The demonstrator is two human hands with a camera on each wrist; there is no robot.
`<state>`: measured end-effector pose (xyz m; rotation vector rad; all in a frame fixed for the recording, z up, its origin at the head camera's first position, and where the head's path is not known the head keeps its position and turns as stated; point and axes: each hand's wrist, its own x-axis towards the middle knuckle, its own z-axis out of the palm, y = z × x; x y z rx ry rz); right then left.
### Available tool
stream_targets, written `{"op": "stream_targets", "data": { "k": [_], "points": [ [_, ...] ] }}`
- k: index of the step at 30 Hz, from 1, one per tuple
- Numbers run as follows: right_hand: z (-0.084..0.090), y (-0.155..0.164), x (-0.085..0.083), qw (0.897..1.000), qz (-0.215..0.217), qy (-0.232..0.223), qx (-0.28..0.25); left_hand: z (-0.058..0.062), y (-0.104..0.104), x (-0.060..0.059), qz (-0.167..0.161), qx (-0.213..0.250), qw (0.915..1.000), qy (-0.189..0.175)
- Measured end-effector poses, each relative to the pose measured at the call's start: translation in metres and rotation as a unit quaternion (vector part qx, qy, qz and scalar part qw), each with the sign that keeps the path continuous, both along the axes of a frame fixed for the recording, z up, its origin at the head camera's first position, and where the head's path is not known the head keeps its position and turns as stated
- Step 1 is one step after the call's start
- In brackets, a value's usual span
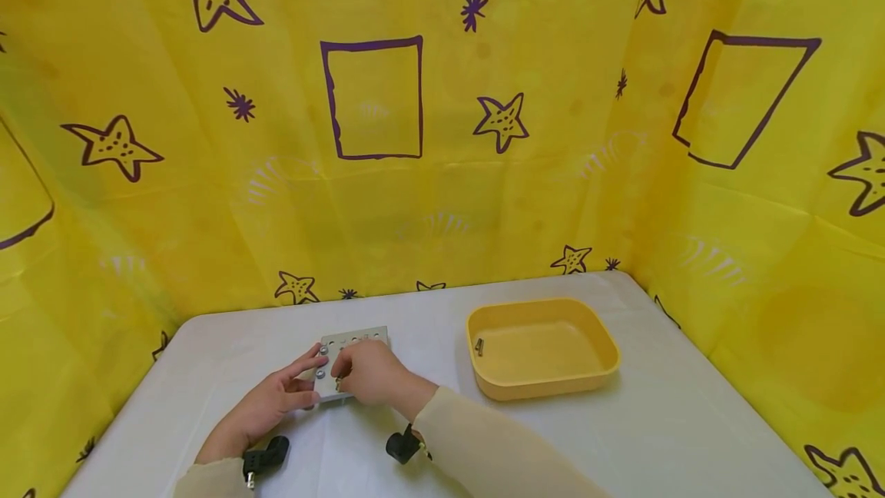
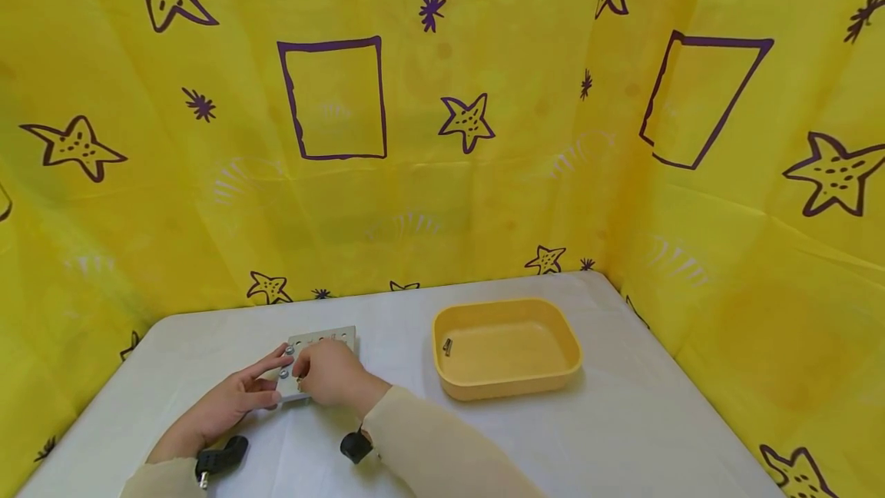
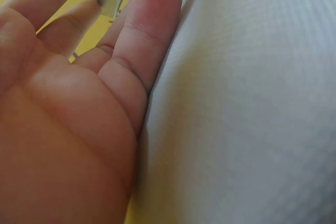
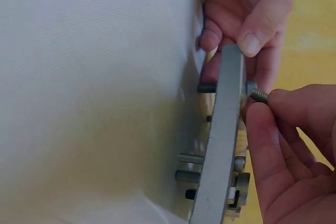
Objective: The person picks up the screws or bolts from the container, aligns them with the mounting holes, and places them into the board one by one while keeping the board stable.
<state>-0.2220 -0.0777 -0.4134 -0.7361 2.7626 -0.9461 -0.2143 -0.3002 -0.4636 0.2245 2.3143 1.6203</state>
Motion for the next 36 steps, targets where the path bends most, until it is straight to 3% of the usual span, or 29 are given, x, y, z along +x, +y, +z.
{"op": "stream_targets", "data": {
  "k": [10, 21, 36],
  "points": [
    [0.001, 0.002, -0.002, 1.0, -0.003, 0.014, 0.017, 0.0, 0.001, 0.002, 0.009, -0.006, 0.9999, -0.003],
    [-0.005, 0.012, -0.026, 0.999, -0.041, 0.017, -0.007, -0.001, 0.002, 0.004, 0.022, -0.007, 0.9996, -0.014],
    [-0.007, 0.009, -0.041, 0.998, -0.06, 0.028, 0.005, 0.0, 0.002, 0.001, 0.015, 0.002, 0.9998, -0.013]
  ]
}}
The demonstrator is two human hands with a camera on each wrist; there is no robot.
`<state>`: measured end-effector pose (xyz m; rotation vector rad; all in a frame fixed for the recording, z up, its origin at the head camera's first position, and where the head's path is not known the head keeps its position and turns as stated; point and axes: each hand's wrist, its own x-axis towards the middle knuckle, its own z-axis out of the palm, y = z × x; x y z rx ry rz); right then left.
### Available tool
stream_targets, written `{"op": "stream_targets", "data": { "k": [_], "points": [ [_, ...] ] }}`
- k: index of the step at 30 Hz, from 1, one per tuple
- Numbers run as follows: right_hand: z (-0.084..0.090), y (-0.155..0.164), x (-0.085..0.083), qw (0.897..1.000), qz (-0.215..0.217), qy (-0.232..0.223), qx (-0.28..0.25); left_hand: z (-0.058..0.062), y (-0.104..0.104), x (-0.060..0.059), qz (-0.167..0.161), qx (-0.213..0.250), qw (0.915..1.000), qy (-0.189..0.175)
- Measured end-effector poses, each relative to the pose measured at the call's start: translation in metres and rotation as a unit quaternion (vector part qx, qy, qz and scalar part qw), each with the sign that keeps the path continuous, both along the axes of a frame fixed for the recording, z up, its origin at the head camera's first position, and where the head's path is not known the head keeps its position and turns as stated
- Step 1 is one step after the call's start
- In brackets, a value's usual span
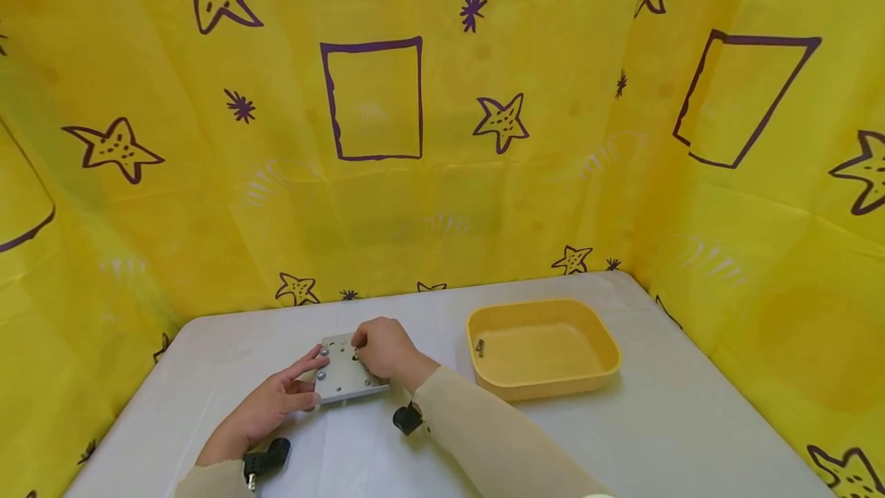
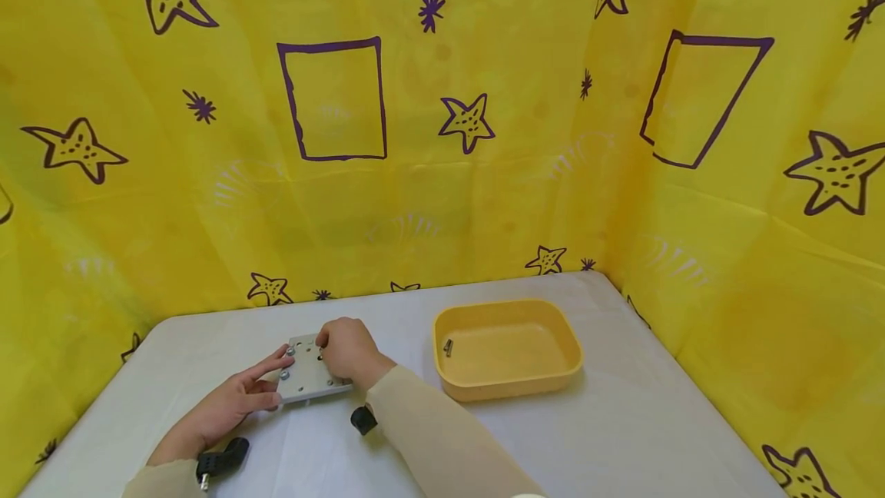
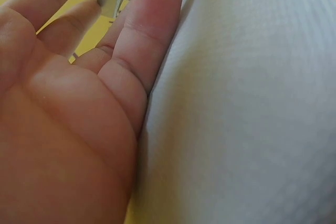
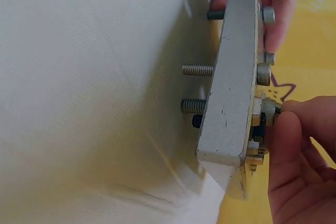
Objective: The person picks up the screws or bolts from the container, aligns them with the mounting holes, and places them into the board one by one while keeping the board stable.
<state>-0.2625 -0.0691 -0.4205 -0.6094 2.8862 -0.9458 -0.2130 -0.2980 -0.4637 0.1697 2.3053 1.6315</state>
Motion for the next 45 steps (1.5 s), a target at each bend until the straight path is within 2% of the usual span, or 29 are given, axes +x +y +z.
{"op": "stream_targets", "data": {
  "k": [10, 17, 21, 24, 27, 30, 32, 34, 36, 39, 42, 45],
  "points": [
    [-0.002, -0.001, -0.003, 1.0, -0.005, -0.012, 0.01, 0.001, 0.004, -0.001, 0.0, -0.004, 1.0, 0.001],
    [0.0, 0.002, -0.002, 1.0, 0.005, 0.003, 0.023, 0.001, 0.005, -0.001, -0.001, -0.006, 1.0, 0.001],
    [0.002, 0.008, -0.001, 1.0, 0.009, -0.001, 0.01, 0.0, 0.005, -0.001, 0.001, -0.004, 1.0, -0.002],
    [0.006, 0.019, -0.002, 0.999, 0.006, -0.017, -0.035, 0.0, 0.006, 0.0, 0.005, -0.003, 1.0, -0.006],
    [0.013, 0.04, -0.003, 0.992, -0.004, -0.032, -0.121, 0.001, 0.008, 0.002, 0.008, -0.005, 0.9999, -0.006],
    [0.024, 0.072, -0.005, 0.976, -0.025, -0.047, -0.213, 0.002, 0.008, 0.003, 0.013, -0.007, 0.9999, -0.006],
    [0.031, 0.096, -0.006, 0.964, -0.04, -0.051, -0.256, 0.003, 0.006, 0.003, 0.017, -0.012, 0.9998, -0.001],
    [0.036, 0.121, -0.007, 0.957, -0.058, -0.055, -0.277, 0.004, 0.005, 0.003, 0.017, -0.012, 0.9998, -0.001],
    [0.039, 0.144, -0.007, 0.955, -0.072, -0.055, -0.282, 0.003, 0.003, 0.003, 0.019, -0.012, 0.9997, 0.0],
    [0.038, 0.174, -0.005, 0.957, -0.087, -0.055, -0.271, 0.003, 0.003, 0.003, 0.017, -0.007, 0.9998, -0.003],
    [0.03, 0.196, -0.004, 0.966, -0.087, -0.052, -0.237, 0.003, 0.003, 0.003, 0.016, -0.006, 0.9998, -0.002],
    [0.018, 0.21, -0.003, 0.979, -0.075, -0.053, -0.182, 0.003, 0.004, 0.002, 0.015, -0.008, 0.9999, 0.0]
  ]
}}
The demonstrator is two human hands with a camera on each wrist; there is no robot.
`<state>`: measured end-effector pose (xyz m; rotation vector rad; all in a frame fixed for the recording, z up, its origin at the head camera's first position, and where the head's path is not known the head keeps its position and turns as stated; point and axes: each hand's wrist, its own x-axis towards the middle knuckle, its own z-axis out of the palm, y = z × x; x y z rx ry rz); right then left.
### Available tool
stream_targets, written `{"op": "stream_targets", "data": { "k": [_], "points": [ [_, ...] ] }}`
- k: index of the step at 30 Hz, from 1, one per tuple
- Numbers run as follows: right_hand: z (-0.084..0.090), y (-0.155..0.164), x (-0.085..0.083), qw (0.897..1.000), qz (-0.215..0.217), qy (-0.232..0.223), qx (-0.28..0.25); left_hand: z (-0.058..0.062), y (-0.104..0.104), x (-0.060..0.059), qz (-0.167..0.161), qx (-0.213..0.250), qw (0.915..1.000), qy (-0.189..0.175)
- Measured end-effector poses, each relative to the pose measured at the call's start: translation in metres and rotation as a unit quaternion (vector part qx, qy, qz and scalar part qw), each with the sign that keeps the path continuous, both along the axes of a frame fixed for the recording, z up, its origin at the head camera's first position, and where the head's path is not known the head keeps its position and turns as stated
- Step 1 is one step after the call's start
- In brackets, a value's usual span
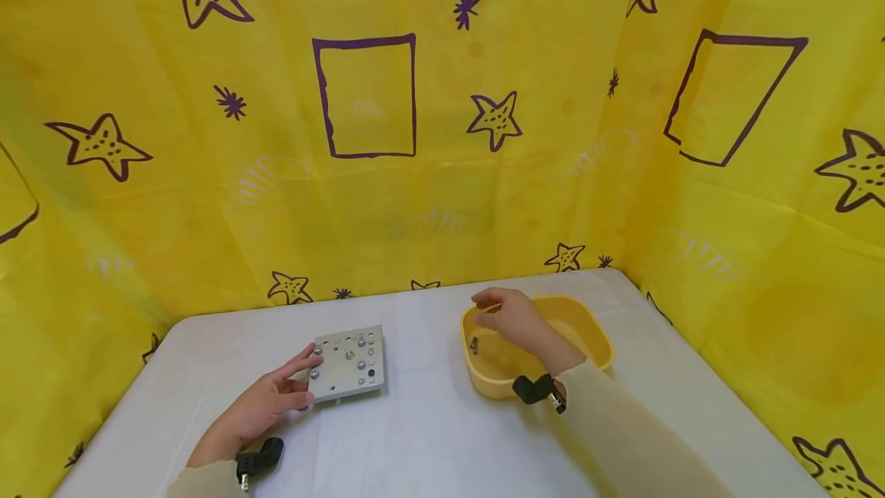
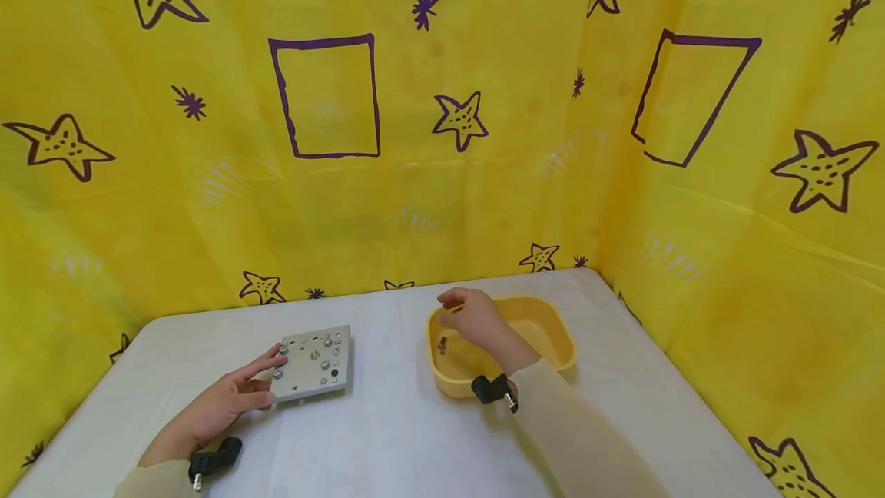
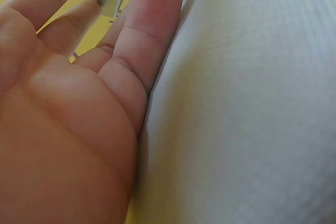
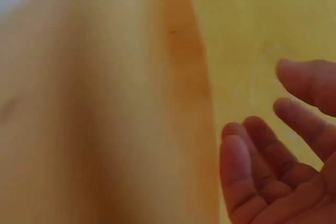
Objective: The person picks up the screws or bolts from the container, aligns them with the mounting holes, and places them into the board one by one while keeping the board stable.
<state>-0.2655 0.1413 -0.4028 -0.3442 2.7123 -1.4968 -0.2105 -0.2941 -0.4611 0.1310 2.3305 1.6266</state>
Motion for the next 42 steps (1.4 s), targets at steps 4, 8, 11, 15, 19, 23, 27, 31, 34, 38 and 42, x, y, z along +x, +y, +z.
{"op": "stream_targets", "data": {
  "k": [4, 8, 11, 15, 19, 23, 27, 31, 34, 38, 42],
  "points": [
    [-0.018, 0.009, 0.001, 0.997, 0.037, -0.018, 0.057, 0.0, 0.0, -0.001, 0.0, -0.005, 1.0, -0.003],
    [-0.034, 0.01, 0.002, 0.993, 0.073, -0.026, 0.09, -0.002, -0.001, -0.002, 0.001, -0.009, 1.0, 0.002],
    [-0.042, 0.01, 0.001, 0.99, 0.081, -0.029, 0.112, -0.003, -0.001, -0.002, 0.0, -0.009, 0.9999, 0.006],
    [-0.047, 0.009, 0.001, 0.987, 0.085, -0.028, 0.131, -0.004, -0.002, -0.002, 0.001, -0.002, 1.0, 0.004],
    [-0.049, 0.008, 0.0, 0.984, 0.1, -0.015, 0.147, -0.004, -0.002, -0.003, 0.0, 0.002, 1.0, 0.004],
    [-0.052, 0.007, -0.001, 0.978, 0.117, 0.017, 0.172, -0.005, -0.002, -0.003, -0.003, 0.01, 0.9999, 0.003],
    [-0.054, 0.005, -0.003, 0.975, 0.126, 0.042, 0.18, -0.004, -0.002, -0.002, -0.005, 0.014, 0.9999, 0.001],
    [-0.054, 0.005, -0.002, 0.973, 0.129, 0.051, 0.186, -0.004, -0.001, -0.002, -0.003, 0.008, 1.0, 0.004],
    [-0.052, 0.005, -0.001, 0.971, 0.128, 0.056, 0.192, -0.003, -0.001, -0.001, -0.001, 0.007, 1.0, 0.003],
    [-0.049, 0.004, 0.001, 0.969, 0.126, 0.063, 0.201, -0.003, -0.001, -0.001, 0.0, 0.009, 1.0, 0.003],
    [-0.048, 0.001, 0.002, 0.965, 0.129, 0.074, 0.214, -0.004, -0.002, -0.001, -0.002, 0.009, 0.9999, 0.004]
  ]
}}
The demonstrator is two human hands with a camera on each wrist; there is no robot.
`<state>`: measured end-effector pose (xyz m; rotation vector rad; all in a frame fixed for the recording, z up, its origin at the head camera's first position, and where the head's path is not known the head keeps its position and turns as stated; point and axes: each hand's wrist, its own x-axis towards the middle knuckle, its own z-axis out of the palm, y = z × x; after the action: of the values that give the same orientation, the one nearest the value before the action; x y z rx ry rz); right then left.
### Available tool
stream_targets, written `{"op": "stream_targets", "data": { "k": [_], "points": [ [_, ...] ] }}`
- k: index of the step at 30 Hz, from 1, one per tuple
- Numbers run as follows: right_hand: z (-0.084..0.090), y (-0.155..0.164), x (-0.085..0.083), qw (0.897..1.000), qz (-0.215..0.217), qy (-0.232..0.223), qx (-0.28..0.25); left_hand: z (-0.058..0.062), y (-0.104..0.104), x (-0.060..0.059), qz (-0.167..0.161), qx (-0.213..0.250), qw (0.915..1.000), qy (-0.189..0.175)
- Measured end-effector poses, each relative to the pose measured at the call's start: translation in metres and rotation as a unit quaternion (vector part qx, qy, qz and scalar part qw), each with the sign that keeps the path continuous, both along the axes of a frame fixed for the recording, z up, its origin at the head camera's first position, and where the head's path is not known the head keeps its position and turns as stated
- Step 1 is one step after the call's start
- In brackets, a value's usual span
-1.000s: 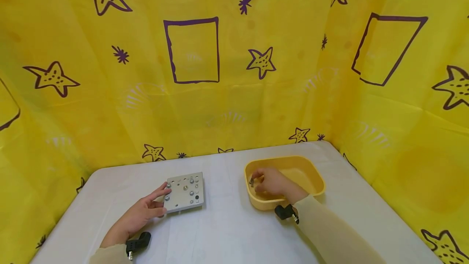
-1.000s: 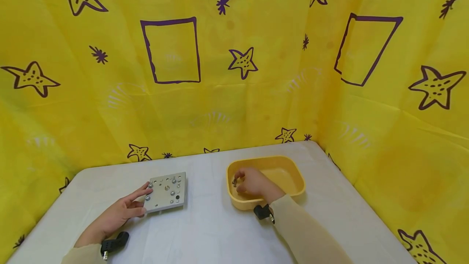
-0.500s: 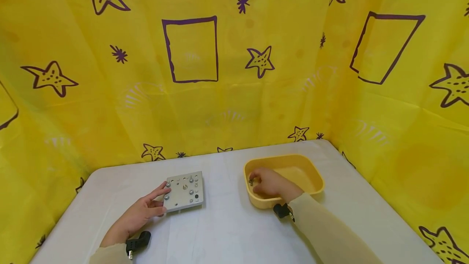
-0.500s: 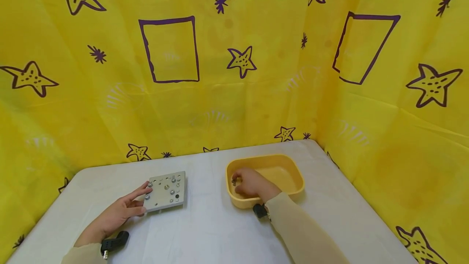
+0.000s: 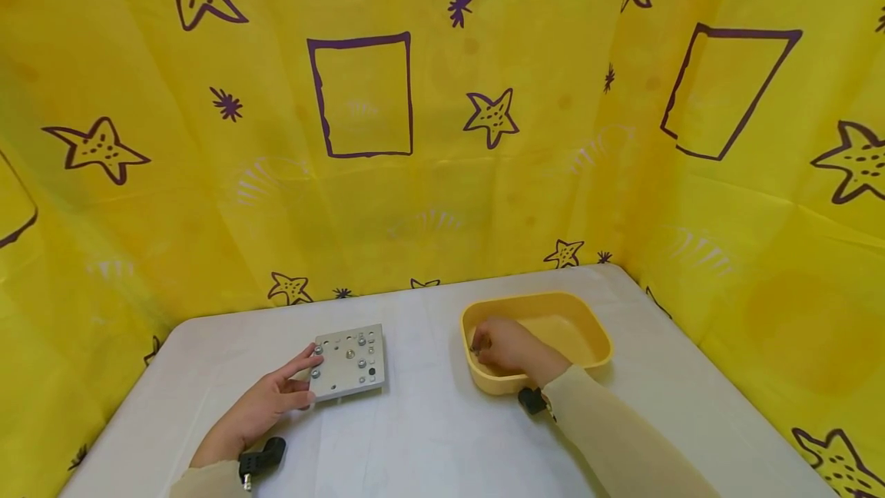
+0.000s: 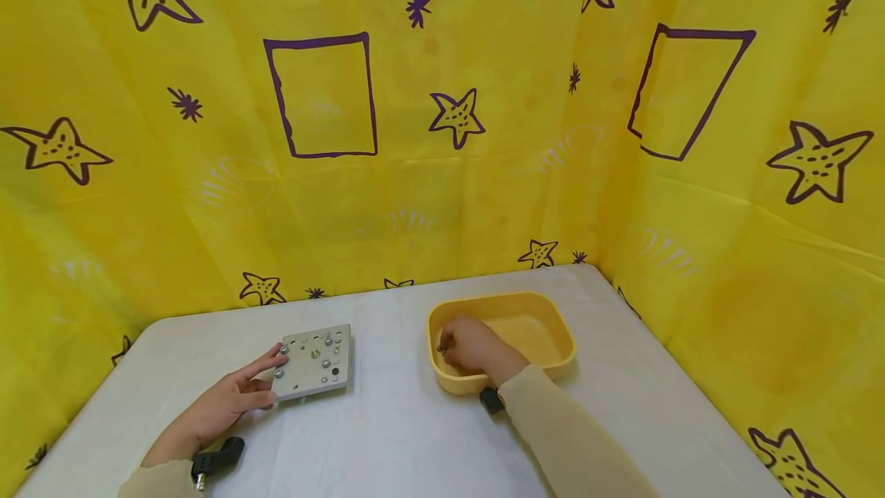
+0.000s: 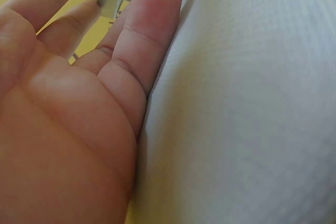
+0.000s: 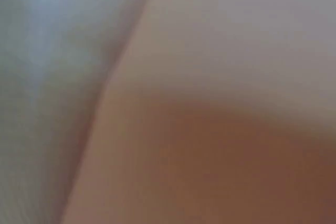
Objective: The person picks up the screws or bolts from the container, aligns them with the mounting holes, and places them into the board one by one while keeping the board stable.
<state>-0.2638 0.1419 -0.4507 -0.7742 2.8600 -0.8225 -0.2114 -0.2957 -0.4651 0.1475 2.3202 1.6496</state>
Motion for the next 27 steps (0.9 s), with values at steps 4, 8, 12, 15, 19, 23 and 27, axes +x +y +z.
{"op": "stream_targets", "data": {
  "k": [4, 8, 12, 15, 19, 23, 27],
  "points": [
    [0.0, -0.003, 0.0, 0.999, 0.012, 0.028, 0.029, 0.0, 0.0, 0.0, 0.001, -0.004, 1.0, 0.001],
    [0.0, -0.004, 0.0, 0.998, 0.007, 0.03, 0.057, 0.0, 0.0, 0.001, 0.003, -0.006, 1.0, -0.001],
    [0.002, -0.004, 0.0, 0.998, -0.011, 0.013, 0.062, 0.0, 0.0, 0.001, 0.003, -0.003, 1.0, -0.002],
    [0.003, -0.003, 0.0, 0.998, -0.016, 0.011, 0.053, 0.001, 0.0, 0.0, 0.003, -0.006, 1.0, 0.001],
    [0.005, 0.0, -0.001, 0.999, -0.008, 0.016, 0.039, 0.001, 0.0, -0.001, 0.004, -0.015, 0.9999, 0.006],
    [0.017, 0.007, 0.001, 0.999, -0.042, 0.01, 0.031, 0.001, 0.001, -0.001, 0.005, -0.016, 0.9999, 0.005],
    [0.043, 0.01, 0.003, 0.995, -0.099, -0.031, -0.015, 0.001, 0.001, -0.001, 0.006, -0.019, 0.9998, 0.006]
  ]
}}
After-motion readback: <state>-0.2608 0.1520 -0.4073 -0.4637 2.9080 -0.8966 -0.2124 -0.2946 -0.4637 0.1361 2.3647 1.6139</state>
